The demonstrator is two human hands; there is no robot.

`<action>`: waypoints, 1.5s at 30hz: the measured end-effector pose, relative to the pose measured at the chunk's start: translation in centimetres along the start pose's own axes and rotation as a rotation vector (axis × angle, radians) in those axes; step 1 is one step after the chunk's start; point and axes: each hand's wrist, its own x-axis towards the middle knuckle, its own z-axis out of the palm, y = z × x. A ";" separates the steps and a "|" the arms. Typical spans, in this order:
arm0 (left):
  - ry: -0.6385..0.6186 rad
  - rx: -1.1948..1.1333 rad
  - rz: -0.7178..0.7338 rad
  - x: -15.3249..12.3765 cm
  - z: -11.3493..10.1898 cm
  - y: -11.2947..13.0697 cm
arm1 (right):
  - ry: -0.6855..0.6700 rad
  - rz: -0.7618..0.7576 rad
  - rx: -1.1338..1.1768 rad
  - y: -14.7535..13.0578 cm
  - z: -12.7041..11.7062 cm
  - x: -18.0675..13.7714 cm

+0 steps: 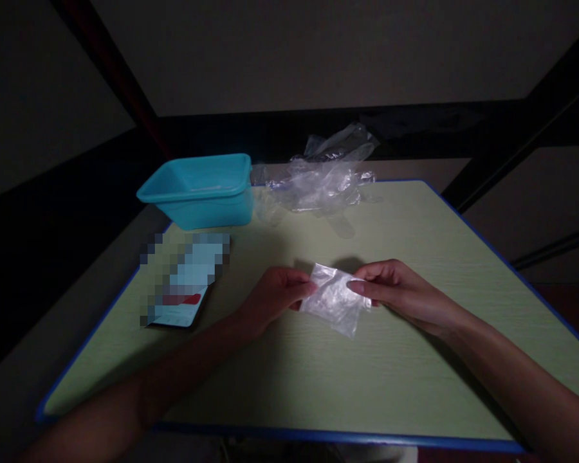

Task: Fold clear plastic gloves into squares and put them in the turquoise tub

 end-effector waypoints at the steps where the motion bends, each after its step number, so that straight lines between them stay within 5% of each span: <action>1: 0.003 0.000 0.004 0.0 0.0 0.0 | 0.004 0.002 -0.002 0.0 0.0 0.0; 11: -0.021 -0.035 0.122 -0.6 0.0 0.9 | 0.095 -0.078 -0.036 -0.2 -0.1 -0.1; 14: 0.032 -0.197 0.173 -0.6 0.1 1.0 | 0.276 -0.183 -0.056 -0.6 0.2 -0.2; 17: 0.167 -0.424 0.164 -0.5 0.0 0.9 | 0.568 -0.450 -0.229 -0.7 0.5 -0.7; 20: -0.059 -0.688 -0.022 -0.6 -0.1 0.8 | 0.672 -0.755 -0.565 -0.2 0.7 -1.1; 23: -0.364 -0.892 -0.204 -0.7 0.0 0.6 | 0.473 -0.953 -0.870 0.5 0.5 -1.3; 25: -0.366 -0.976 -0.237 -0.7 0.1 0.4 | 0.350 -0.995 -0.955 0.9 0.4 -1.2; 34: -0.031 -0.891 -0.165 -0.2 0.9 0.3 | 0.350 -0.818 -0.785 1.4 0.7 -0.4; 42: 0.048 -0.898 -0.086 0.0 0.6 0.2 | 0.225 -0.205 0.225 2.0 1.7 0.8; 45: 0.029 -0.904 -0.059 0.2 0.6 0.1 | 0.166 -0.091 0.358 1.2 2.1 0.7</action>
